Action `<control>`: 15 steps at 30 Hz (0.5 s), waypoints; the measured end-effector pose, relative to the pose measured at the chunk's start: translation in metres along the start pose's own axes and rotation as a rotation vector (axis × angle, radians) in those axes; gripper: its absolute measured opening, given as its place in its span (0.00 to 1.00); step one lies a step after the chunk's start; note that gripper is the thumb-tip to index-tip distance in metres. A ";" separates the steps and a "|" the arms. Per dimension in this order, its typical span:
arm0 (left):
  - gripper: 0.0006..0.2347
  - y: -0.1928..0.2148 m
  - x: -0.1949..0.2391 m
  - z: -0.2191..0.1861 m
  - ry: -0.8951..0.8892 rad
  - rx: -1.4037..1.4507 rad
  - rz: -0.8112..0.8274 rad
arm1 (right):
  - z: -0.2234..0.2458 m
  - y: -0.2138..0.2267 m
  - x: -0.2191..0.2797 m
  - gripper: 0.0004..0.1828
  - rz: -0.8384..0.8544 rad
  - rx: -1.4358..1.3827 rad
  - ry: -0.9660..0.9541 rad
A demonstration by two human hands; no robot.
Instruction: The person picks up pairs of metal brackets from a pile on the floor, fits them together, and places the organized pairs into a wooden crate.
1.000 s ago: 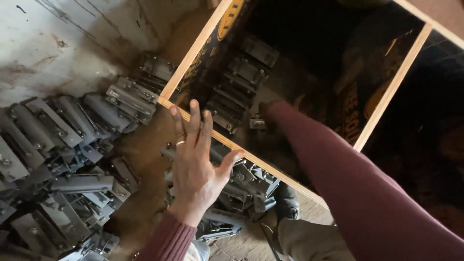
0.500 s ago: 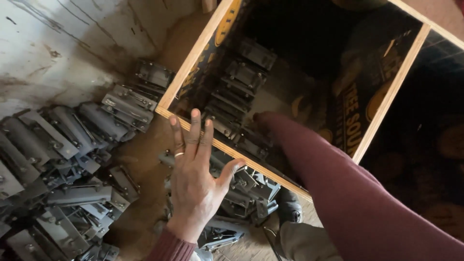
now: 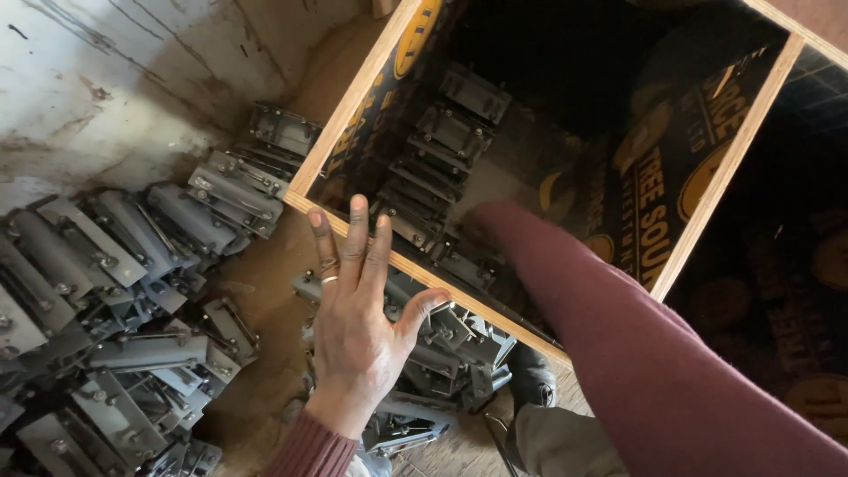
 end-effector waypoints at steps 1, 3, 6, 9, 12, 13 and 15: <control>0.39 0.000 -0.001 -0.001 0.028 -0.020 0.018 | 0.010 0.006 -0.006 0.26 -0.069 0.342 0.037; 0.38 0.001 -0.003 -0.002 0.047 -0.041 0.035 | 0.023 0.017 -0.022 0.22 -0.147 0.678 0.076; 0.39 0.002 -0.004 -0.001 0.082 -0.030 0.087 | 0.049 0.036 -0.021 0.20 -0.330 0.703 0.221; 0.39 0.005 -0.006 -0.002 0.073 0.009 0.073 | 0.092 0.040 0.065 0.13 -0.353 0.716 0.160; 0.40 0.010 -0.008 -0.005 0.094 0.058 0.146 | 0.130 0.024 0.168 0.15 -0.624 0.432 0.277; 0.41 0.009 -0.007 -0.003 0.113 0.047 0.166 | 0.137 0.015 0.196 0.19 -0.763 0.376 0.436; 0.43 0.006 -0.006 0.002 0.143 0.029 0.183 | 0.143 -0.015 0.243 0.24 -0.893 0.317 0.608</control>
Point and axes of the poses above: each hand's wrist, its own x-axis away from the middle knuckle, its own y-axis out of the back of the hand, z = x × y, the point moved 2 cm from there along -x, towards the middle knuckle, and after that the axes turned 14 degrees about y, right-handed, at the moved point
